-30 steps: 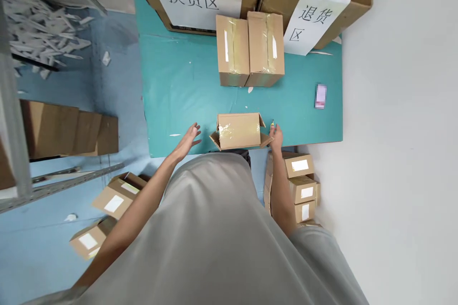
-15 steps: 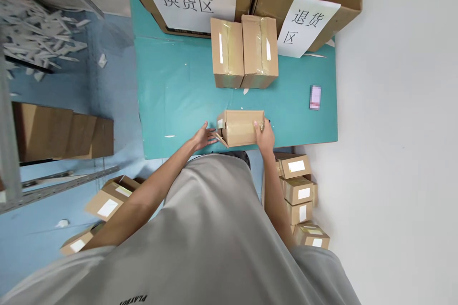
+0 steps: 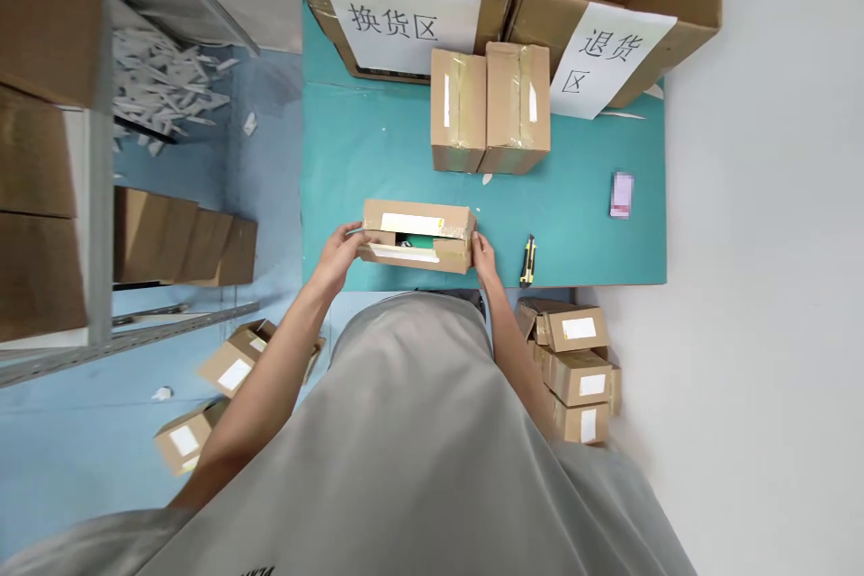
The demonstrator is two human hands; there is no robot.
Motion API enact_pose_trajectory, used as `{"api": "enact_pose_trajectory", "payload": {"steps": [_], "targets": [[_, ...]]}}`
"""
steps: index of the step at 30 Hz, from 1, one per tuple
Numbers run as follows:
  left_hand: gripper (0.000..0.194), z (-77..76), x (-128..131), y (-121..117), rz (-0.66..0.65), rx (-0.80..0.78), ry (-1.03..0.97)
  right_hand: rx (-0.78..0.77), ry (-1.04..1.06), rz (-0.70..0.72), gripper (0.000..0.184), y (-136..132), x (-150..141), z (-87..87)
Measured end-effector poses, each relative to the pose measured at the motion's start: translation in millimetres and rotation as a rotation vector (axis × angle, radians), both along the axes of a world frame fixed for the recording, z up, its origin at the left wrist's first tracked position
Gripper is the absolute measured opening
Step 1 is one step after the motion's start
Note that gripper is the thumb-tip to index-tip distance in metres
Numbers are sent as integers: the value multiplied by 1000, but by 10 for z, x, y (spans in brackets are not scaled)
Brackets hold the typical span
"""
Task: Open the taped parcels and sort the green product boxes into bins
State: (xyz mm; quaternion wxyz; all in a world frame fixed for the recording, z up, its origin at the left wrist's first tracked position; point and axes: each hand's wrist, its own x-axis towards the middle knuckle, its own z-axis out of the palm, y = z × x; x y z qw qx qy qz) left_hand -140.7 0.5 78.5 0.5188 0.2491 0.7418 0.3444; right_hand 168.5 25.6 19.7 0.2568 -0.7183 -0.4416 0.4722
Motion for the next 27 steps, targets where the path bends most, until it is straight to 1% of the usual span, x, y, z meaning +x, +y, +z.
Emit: {"api": "enact_pose_trajectory", "payload": {"steps": [2,3,5,8,10,11,12,13,14,16,19,22,25,27], "targets": [[58,-19,-41,-94,9,1,-3,-34,20,26,65,68,-188,-130],[60,-45,-32,-136,9,9,-17,-40,15,32,62,96,-228,-164],[69,-113,5,-216,-3,42,-56,-28,-6,35,59,125,-212,-165],[89,-232,17,-332,-48,95,-121,59,11,69,64,75,-40,-23],[103,-314,-22,-401,-92,128,-167,138,37,179,74,-2,73,119],[111,-354,-48,-432,-117,151,-187,173,31,255,82,-39,107,189],[119,-392,-71,-460,-144,175,-204,203,3,331,91,-67,124,254],[126,-426,-89,-486,-171,200,-213,225,-49,395,96,-81,125,311],[132,-453,-100,-511,-196,223,-212,245,-114,442,96,-78,112,361],[140,-480,-93,-561,-244,263,-184,279,-242,499,82,-15,67,442],[143,-437,-42,-634,-324,314,-78,324,-319,532,64,212,0,522],[135,-312,-3,-664,-451,306,115,318,-380,489,59,539,-76,531],[117,-167,0,-599,-622,286,312,212,-503,402,55,842,-206,460],[107,-82,9,-507,-726,269,426,127,-536,346,45,965,-313,413]]}}
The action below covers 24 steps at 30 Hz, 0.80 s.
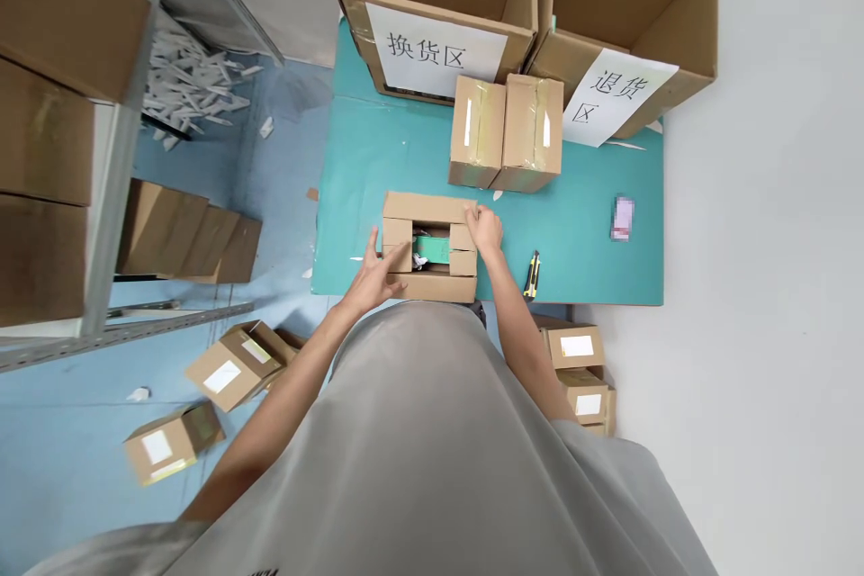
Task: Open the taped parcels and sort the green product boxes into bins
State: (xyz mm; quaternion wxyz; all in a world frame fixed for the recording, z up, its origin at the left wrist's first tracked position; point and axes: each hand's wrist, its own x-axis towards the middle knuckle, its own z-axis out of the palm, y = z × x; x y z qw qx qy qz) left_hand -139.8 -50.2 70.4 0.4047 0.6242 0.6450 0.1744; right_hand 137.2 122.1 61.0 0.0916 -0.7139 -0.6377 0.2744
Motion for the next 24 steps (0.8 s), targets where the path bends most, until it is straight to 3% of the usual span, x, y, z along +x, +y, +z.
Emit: {"api": "enact_pose_trajectory", "payload": {"steps": [2,4,7,9,13,18,24], "targets": [[99,72,34,103,-80,-1,127,9,-36,-50,37,39,-108,-7],[91,130,93,190,-155,16,252,110,-123,15,34,-2,-215,34],[72,187,181,263,-270,120,384,244,-234,347,34,-186,-378,134],[60,205,201,278,-347,185,416,238,-249,566,33,-361,-468,189],[59,241,132,246,-430,195,403,109,-357,746,33,-710,-495,262],[62,392,-20,84,-415,256,373,168,-315,700,37,-958,-231,437],[53,510,-334,-85,-178,291,376,281,-254,412,42,-1027,122,577]]}}
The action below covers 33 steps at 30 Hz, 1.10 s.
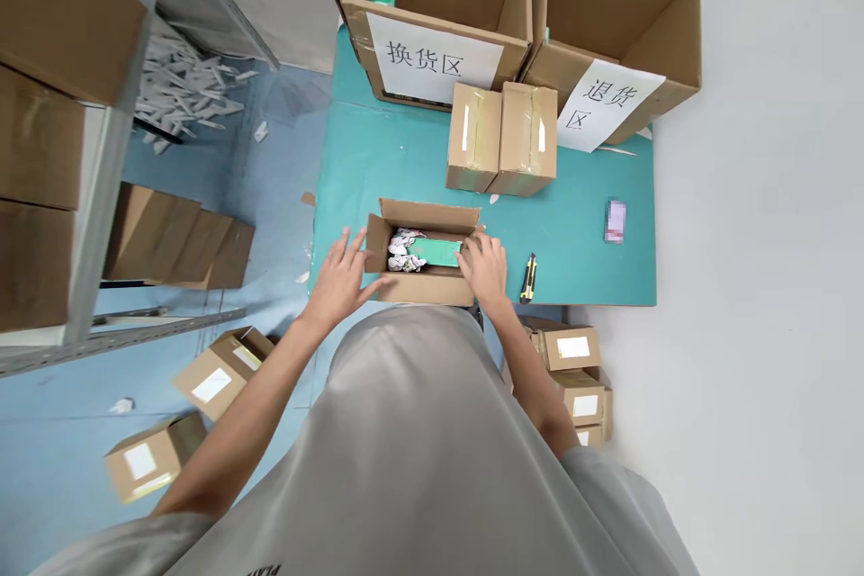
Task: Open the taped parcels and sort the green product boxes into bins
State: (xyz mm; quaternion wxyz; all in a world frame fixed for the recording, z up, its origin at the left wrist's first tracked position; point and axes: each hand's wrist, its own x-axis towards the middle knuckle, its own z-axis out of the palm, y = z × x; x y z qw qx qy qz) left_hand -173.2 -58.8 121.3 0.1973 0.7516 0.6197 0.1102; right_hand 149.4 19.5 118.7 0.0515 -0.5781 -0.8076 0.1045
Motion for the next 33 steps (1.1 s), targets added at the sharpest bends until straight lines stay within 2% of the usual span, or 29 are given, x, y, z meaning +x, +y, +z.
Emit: {"api": "enact_pose_trajectory", "payload": {"steps": [3,7,11,15,21,25,29,33], "targets": [[52,-33,-111,-32,92,11,-5,24,53,-83,44,-36,95,-42],[48,-86,-84,-4,111,-25,-14,7,154,-109,43,-93,212,-103],[52,-151,93,172,64,-127,-21,-41,215,-150,48,-100,359,-145],[68,-274,369,477,2,-200,26,-75,107,-174,49,-87,365,-205],[64,-411,758,820,-109,-290,233,-151,-33,-45,57,-71,122,-238],[55,-414,847,855,-127,-330,243,-161,-49,110,53,40,-61,-247],[42,-382,842,845,-146,-324,228,-236,-193,270,44,226,-364,-344],[35,-338,770,841,-141,-308,225,-275,-325,320,70,377,-664,-466]]}}
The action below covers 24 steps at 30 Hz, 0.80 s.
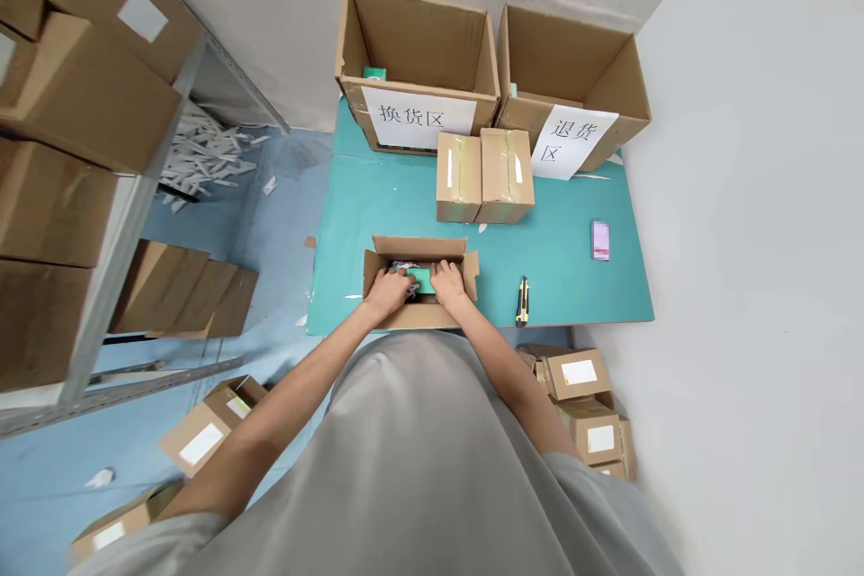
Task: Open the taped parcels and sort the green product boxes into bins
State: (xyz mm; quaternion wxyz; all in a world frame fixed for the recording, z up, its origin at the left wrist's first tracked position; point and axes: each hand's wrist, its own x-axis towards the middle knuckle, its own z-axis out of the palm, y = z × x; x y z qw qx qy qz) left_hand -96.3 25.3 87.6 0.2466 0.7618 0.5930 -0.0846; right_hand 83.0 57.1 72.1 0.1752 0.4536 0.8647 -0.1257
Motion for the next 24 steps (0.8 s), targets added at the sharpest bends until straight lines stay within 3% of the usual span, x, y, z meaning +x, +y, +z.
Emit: {"api": "enact_pose_trajectory", "payload": {"steps": [4,8,12,17,21,24], "targets": [[33,33,-104,-39,5,21,-26,16,-16,-7,51,45,-101,25],[28,39,-195,-105,80,22,-113,71,-10,-21,41,-23,-28,238],[42,106,-269,-144,199,-13,-244,150,49,-62,41,-139,92,532],[42,340,-396,-195,172,-25,-320,199,99,-121,50,-242,285,845],[37,485,-445,-233,200,22,-307,207,161,-191,60,-250,502,963],[33,499,-424,-234,250,40,-218,206,258,-252,56,-236,661,989]]}}
